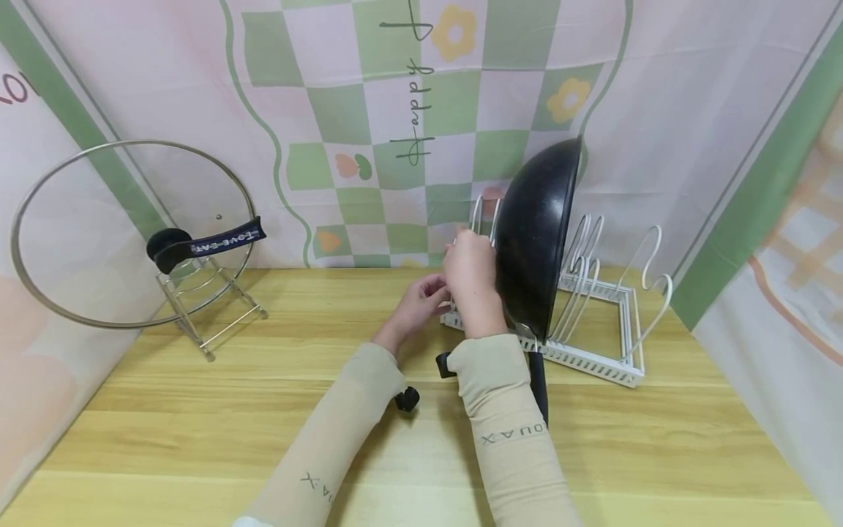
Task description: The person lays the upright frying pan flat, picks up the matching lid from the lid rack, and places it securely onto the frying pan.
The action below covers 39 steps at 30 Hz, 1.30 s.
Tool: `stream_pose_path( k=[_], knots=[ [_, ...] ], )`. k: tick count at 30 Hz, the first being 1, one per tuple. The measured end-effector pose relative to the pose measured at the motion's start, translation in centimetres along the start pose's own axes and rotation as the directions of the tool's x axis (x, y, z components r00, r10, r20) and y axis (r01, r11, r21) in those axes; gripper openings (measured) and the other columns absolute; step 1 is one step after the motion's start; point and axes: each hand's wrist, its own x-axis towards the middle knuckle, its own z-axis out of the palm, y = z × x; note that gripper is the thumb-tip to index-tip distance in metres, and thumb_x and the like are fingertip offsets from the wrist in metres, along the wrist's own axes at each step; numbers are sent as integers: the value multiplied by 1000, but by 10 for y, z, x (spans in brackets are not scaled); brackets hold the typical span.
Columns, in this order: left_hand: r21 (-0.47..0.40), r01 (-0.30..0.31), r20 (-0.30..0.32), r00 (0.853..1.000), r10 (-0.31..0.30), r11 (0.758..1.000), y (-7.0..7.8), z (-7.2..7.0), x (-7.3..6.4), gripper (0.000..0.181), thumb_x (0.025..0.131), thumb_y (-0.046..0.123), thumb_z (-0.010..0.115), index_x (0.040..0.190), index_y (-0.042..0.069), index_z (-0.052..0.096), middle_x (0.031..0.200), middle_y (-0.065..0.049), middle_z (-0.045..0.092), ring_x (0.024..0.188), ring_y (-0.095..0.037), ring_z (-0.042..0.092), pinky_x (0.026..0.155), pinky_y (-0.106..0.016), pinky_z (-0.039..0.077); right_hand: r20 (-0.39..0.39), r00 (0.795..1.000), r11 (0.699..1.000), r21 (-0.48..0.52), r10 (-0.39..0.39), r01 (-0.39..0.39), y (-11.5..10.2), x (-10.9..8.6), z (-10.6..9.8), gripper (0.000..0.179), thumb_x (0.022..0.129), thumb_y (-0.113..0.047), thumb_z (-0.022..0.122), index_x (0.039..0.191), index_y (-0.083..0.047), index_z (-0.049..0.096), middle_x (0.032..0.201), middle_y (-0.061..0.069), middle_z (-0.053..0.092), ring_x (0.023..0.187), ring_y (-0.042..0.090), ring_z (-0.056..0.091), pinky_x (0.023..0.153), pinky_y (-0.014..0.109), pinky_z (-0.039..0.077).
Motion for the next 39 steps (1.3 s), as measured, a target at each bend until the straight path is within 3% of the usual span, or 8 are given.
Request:
stream_pose_path(
  k=[6,9,17,23,31,35,39],
  knots=[
    [-19,5,-2,1000,-5,1000,2,-2,-2,21,107,8,53,120,-6,64,120,-26,65,118,-43,61,98,-40,55,-24,999,998,-34,-46,45,-1,0,3,24,107,-13,55,114,5,68,101,27,67,87,41,63,88,54,56],
    [-14,5,1,1000,-5,1000,1,-4,-3,21,108,7,52,120,-7,63,124,-31,62,120,-46,59,98,-41,55,-26,998,998,-37,-51,50,-1,0,4,22,107,-13,55,105,4,68,96,26,67,87,42,63,86,54,56],
    [3,0,-24,1000,0,1000,-1,-7,-4,19,107,6,54,118,-6,64,113,-22,67,111,-35,65,93,-34,58,-5,1000,1000,-7,-26,26,-6,-2,7,20,107,-12,54,104,4,65,96,24,65,86,38,62,83,51,57],
    [3,3,-30,1000,-3,1000,-1,-9,-5,20,107,6,54,119,-6,64,116,-25,67,115,-39,64,93,-36,57,7,1000,1000,-16,-21,21,-8,-2,6,20,106,-12,56,108,5,66,96,24,65,85,38,63,81,50,57],
    [-13,2,-56,998,-3,1000,2,-2,-3,21,107,7,54,118,-7,65,112,-19,69,114,-38,65,96,-39,56,-1,998,991,-124,-57,57,-8,4,1,22,105,-12,56,101,7,66,95,29,67,87,44,64,80,53,55],
    [-13,4,-74,997,-5,1000,2,1,-2,21,107,6,53,119,-7,65,115,-22,70,113,-37,66,96,-40,56,25,997,982,-178,-67,70,-9,6,-1,24,106,-13,55,102,8,66,92,29,66,85,43,65,76,52,55],
    [-4,8,-82,997,-8,1000,3,2,-3,18,107,5,53,116,-5,66,112,-18,71,108,-31,69,94,-35,57,60,996,976,-202,-72,82,-10,6,-3,25,106,-13,55,102,10,67,90,28,66,79,40,65,70,49,55]
  ],
)
